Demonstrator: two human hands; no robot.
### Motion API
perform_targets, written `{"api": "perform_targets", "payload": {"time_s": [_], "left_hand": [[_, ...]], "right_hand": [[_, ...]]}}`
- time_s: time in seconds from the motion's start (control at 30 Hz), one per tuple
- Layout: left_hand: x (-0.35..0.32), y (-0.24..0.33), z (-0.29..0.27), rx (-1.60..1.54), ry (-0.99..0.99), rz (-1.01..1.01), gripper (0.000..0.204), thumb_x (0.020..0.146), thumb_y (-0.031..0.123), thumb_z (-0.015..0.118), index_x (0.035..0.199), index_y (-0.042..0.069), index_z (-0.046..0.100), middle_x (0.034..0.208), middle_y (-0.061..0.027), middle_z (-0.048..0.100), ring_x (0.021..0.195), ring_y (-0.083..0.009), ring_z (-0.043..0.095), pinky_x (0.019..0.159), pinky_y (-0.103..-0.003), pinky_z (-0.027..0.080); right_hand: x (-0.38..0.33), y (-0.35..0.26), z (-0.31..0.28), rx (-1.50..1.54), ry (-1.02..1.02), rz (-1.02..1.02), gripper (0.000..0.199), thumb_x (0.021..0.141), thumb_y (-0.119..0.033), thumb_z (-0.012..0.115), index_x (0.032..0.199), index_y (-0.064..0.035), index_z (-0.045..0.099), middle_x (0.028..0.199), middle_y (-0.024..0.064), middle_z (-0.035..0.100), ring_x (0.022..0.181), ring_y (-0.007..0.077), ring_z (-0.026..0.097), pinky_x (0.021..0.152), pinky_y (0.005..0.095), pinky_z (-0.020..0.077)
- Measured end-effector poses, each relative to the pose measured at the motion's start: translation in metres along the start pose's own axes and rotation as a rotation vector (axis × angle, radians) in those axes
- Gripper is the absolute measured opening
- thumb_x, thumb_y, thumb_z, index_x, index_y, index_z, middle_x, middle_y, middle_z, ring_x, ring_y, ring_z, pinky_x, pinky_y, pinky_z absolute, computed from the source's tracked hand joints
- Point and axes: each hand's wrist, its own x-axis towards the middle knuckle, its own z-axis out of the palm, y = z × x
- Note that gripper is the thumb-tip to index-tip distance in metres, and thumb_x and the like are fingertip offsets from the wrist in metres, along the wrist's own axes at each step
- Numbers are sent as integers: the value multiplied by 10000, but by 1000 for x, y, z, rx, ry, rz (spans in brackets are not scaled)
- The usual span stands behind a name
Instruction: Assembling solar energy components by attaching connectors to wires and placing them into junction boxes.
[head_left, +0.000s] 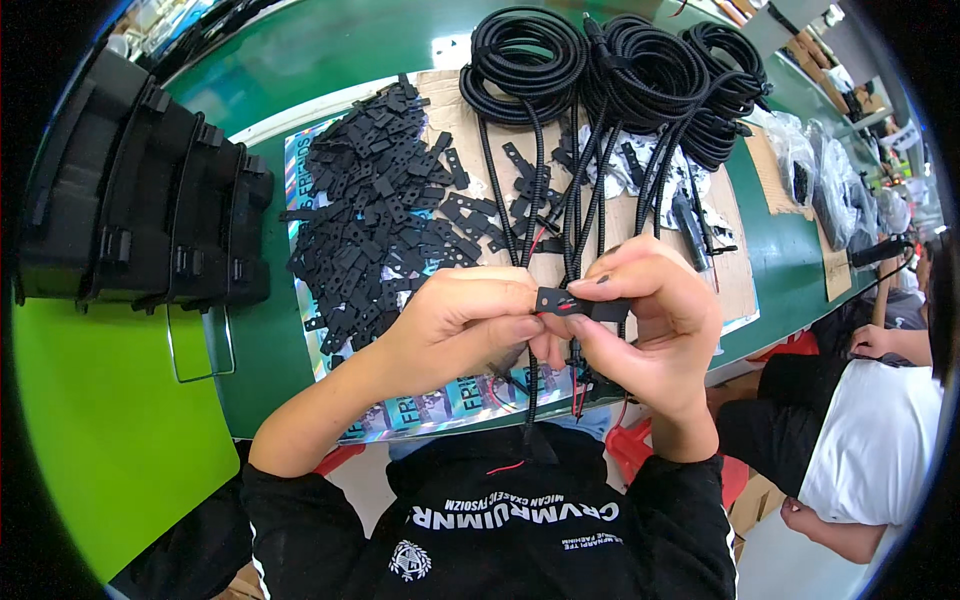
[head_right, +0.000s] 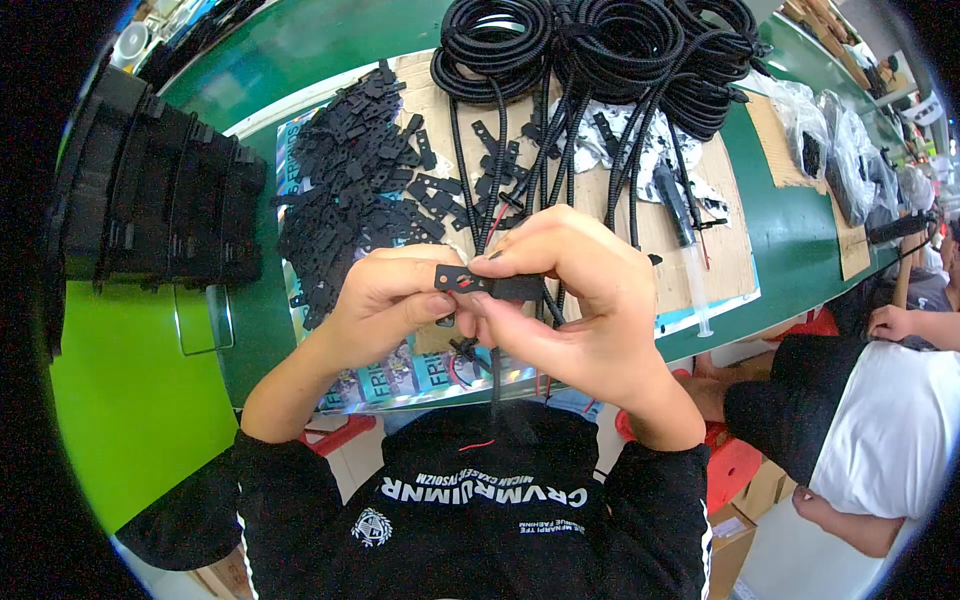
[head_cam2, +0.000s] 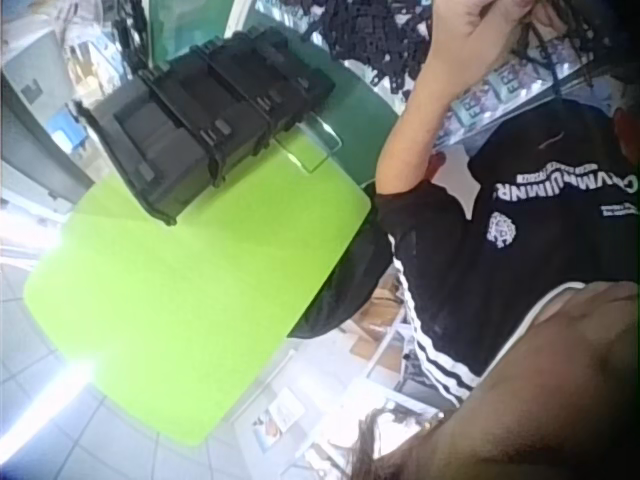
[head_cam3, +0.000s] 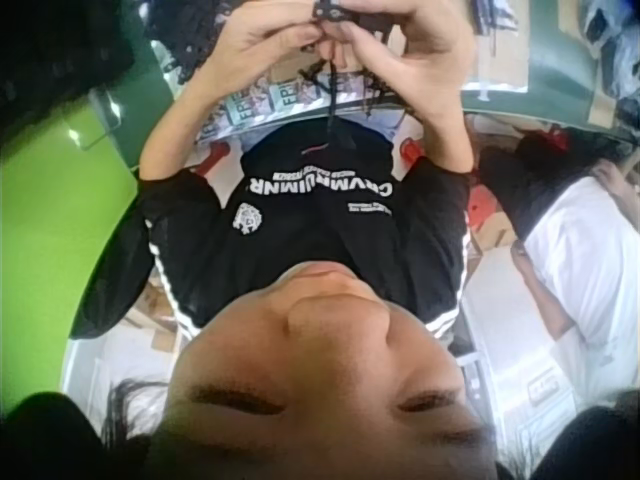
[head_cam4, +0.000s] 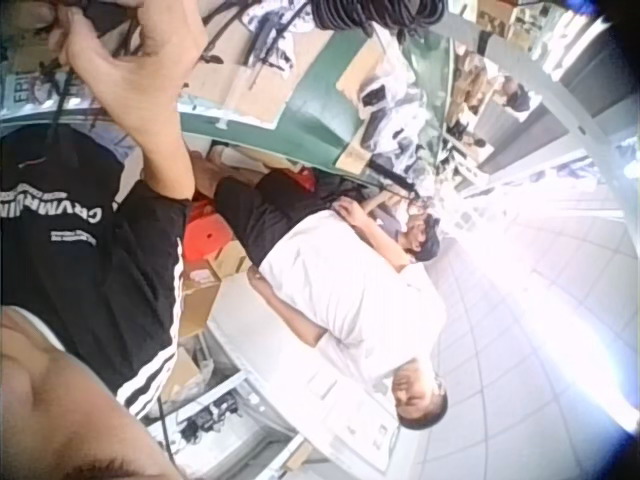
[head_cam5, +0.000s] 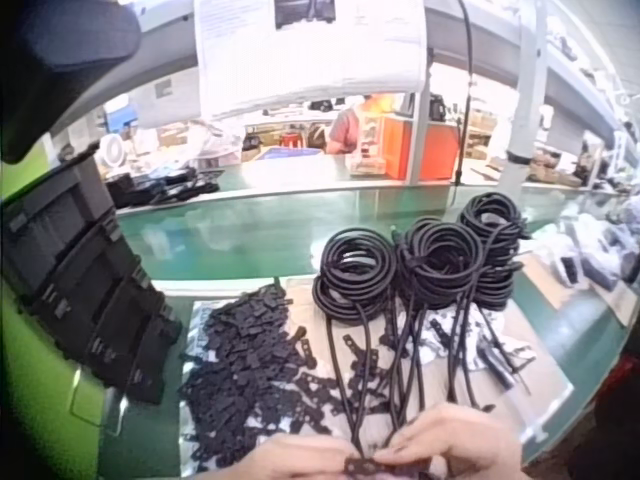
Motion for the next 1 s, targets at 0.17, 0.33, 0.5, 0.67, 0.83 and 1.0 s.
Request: {"api": "perform_targets", "payload": {"time_s": [0.17,0.33,0.5,0.67,0.83,1.0], "left_hand": [[-1,0,1,-10,4,-21,189,988,66,542,1008,-58,684,860,-109,684,811,-182,683,772,-300,495],[-1,-3,2,9,33,-25,251,986,170,573,961,-49,693,851,-109,693,779,-183,666,727,-312,521],[-2,-4,1,56,31,6,207,982,121,566,993,-45,690,845,-106,692,804,-201,679,762,-312,496],[-2,-6,0,91,40,12,261,975,219,600,967,-19,706,851,-91,685,800,-202,658,747,-319,502],[-2,-6,0,82,56,-4,199,994,143,570,1035,-27,663,893,-86,684,829,-181,642,782,-304,464],[-2,-11,0,-141,90,-279,425,997,346,590,1189,-33,607,1122,-65,632,1031,-132,578,911,-285,448]], "right_hand": [[1,3,0,102,65,-58,188,800,68,714,978,20,679,908,134,672,736,169,666,641,261,528],[-2,-4,-3,495,120,97,170,873,111,632,1035,59,642,981,133,661,735,136,672,602,217,533],[0,-3,2,427,71,233,165,875,97,654,1038,73,634,983,126,663,783,137,680,645,226,554],[2,1,4,508,4,259,158,871,107,657,1025,72,646,946,129,669,746,143,674,647,241,554],[3,-1,1,528,-94,295,112,839,87,672,940,79,623,850,160,650,609,168,654,504,247,513],[7,7,5,454,-49,395,140,885,85,649,1015,50,609,871,81,650,718,104,649,612,226,540]]}}
